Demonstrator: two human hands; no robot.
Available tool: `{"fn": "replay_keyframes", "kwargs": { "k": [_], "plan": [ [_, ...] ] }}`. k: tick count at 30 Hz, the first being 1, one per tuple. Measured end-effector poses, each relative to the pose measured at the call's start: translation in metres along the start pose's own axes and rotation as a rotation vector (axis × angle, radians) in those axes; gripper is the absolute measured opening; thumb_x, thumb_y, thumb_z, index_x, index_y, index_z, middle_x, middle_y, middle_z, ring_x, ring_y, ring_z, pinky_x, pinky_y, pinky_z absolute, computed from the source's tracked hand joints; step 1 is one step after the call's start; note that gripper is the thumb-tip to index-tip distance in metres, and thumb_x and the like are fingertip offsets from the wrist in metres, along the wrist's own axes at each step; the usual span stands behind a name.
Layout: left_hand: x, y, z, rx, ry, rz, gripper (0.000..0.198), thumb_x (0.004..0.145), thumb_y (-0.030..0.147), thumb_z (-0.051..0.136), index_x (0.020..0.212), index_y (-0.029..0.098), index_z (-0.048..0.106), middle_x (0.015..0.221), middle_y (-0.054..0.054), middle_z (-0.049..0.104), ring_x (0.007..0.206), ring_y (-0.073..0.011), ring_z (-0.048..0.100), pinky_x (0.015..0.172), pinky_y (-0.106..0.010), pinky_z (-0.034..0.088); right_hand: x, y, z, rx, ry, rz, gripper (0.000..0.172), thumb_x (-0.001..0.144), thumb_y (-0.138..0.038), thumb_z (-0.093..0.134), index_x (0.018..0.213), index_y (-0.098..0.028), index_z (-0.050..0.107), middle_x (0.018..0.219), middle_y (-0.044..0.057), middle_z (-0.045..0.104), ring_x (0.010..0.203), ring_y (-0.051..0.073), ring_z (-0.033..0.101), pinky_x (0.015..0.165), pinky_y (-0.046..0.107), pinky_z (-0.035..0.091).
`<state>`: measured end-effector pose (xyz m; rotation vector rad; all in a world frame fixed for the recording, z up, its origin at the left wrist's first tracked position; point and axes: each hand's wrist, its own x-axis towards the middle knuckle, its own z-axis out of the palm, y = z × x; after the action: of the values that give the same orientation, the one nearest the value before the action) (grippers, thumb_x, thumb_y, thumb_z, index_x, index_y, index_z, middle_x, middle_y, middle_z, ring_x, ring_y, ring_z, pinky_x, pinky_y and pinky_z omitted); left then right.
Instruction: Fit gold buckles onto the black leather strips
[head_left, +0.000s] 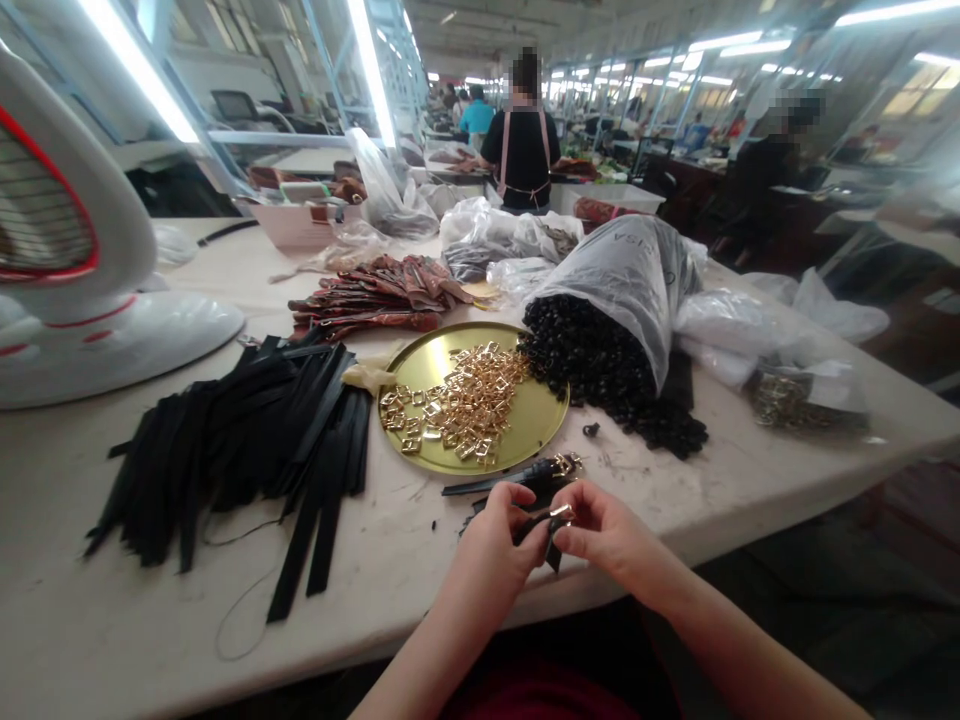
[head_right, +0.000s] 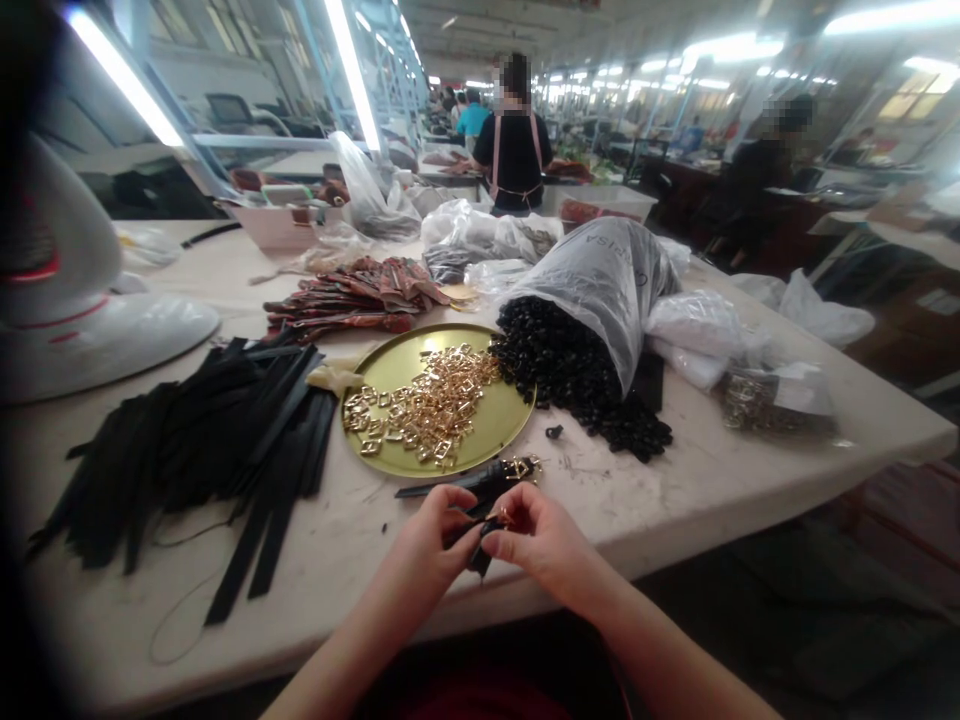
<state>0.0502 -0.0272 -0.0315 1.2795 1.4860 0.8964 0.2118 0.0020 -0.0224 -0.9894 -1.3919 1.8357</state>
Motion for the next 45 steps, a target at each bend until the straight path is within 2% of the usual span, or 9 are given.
{"fn": "replay_keyframes", "kwargs": {
  "k": [4,8,13,16,23,28,33,42,45],
  "plan": [
    [-0.002,0.001,-0.004,-0.048,-0.104,-0.033,0.014,0.073,0.031,0.056,0.078,0.020,0.050,0.067,0.001,0.063,0.056,-0.0135,0.058,0.055,-0.024,0.044,0.005,0.002,-0.006,-0.033,0.066,-0.033,0.035,0.067,-0.041,0.069,0.068,-0.018,0.043,0.080,0.000,0.056,0.071,0.013,0.053,0.066,0.027,0.042],
    [-0.006,0.001,-0.005,-0.130,-0.196,-0.103,0.017,0.071,0.027,0.057,0.084,0.019,0.050,0.068,0.002,0.063,0.058,-0.0141,0.060,0.057,-0.025,0.045,0.006,0.004,-0.011,-0.158,0.196,-0.025,0.031,0.071,-0.040,0.066,0.070,-0.019,0.043,0.066,-0.004,0.052,0.060,0.011,0.049,0.058,0.024,0.039],
    [-0.007,0.001,0.003,-0.080,-0.191,-0.074,0.021,0.073,0.027,0.056,0.092,0.020,0.050,0.074,-0.001,0.067,0.064,-0.0162,0.062,0.063,-0.027,0.045,-0.003,0.003,-0.008,-0.143,0.105,0.032,0.028,0.074,-0.039,0.062,0.090,-0.021,0.048,0.064,-0.006,0.050,0.057,0.010,0.049,0.055,0.023,0.039],
    [-0.010,0.002,0.004,-0.064,-0.205,-0.066,0.026,0.070,0.025,0.059,0.094,0.020,0.051,0.082,-0.003,0.068,0.071,-0.0171,0.063,0.067,-0.028,0.045,-0.010,0.001,-0.007,-0.169,0.038,0.082,0.024,0.076,-0.039,0.059,0.087,-0.019,0.052,0.061,-0.005,0.052,0.058,0.011,0.051,0.057,0.024,0.040],
    [-0.025,0.007,-0.005,-0.213,-0.290,-0.266,0.013,0.070,0.024,0.058,0.078,0.015,0.053,0.062,-0.001,0.065,0.056,-0.0122,0.058,0.055,-0.024,0.043,-0.022,0.003,-0.002,-0.211,0.093,0.070,0.017,0.077,-0.029,0.057,0.088,-0.018,0.051,0.064,-0.004,0.052,0.060,0.011,0.051,0.059,0.024,0.041],
    [-0.031,-0.002,0.006,-0.281,-0.227,-0.244,0.015,0.066,0.025,0.062,0.073,0.015,0.053,0.056,0.003,0.061,0.052,-0.0111,0.056,0.054,-0.023,0.043,-0.031,0.007,0.001,-0.401,0.045,-0.036,0.008,0.077,-0.020,0.055,0.085,-0.019,0.055,0.071,-0.002,0.054,0.063,0.011,0.051,0.059,0.023,0.041],
    [-0.034,-0.010,0.014,-0.143,-0.189,-0.146,0.015,0.068,0.028,0.060,0.074,0.017,0.053,0.059,0.002,0.062,0.055,-0.0139,0.059,0.055,-0.025,0.043,-0.038,0.009,-0.003,-0.611,0.050,-0.161,0.007,0.076,-0.015,0.056,0.081,-0.020,0.057,0.074,-0.002,0.056,0.068,0.012,0.051,0.062,0.023,0.040],
    [-0.041,-0.009,0.009,0.089,-0.201,-0.089,0.012,0.067,0.029,0.059,0.070,0.018,0.054,0.059,0.002,0.065,0.055,-0.0139,0.057,0.050,-0.022,0.038,-0.045,-0.004,0.001,-0.819,-0.061,-0.292,0.009,0.078,-0.011,0.054,0.080,-0.019,0.058,0.077,0.000,0.055,0.074,0.014,0.053,0.067,0.024,0.040],
    [-0.040,-0.009,0.010,0.054,-0.212,-0.096,0.013,0.067,0.029,0.060,0.066,0.018,0.054,0.056,0.002,0.064,0.052,-0.0126,0.055,0.049,-0.022,0.037,-0.044,-0.008,-0.001,-0.832,-0.098,-0.288,0.010,0.077,-0.011,0.053,0.079,-0.019,0.058,0.077,0.000,0.055,0.075,0.014,0.053,0.067,0.025,0.040]
  ]
}}
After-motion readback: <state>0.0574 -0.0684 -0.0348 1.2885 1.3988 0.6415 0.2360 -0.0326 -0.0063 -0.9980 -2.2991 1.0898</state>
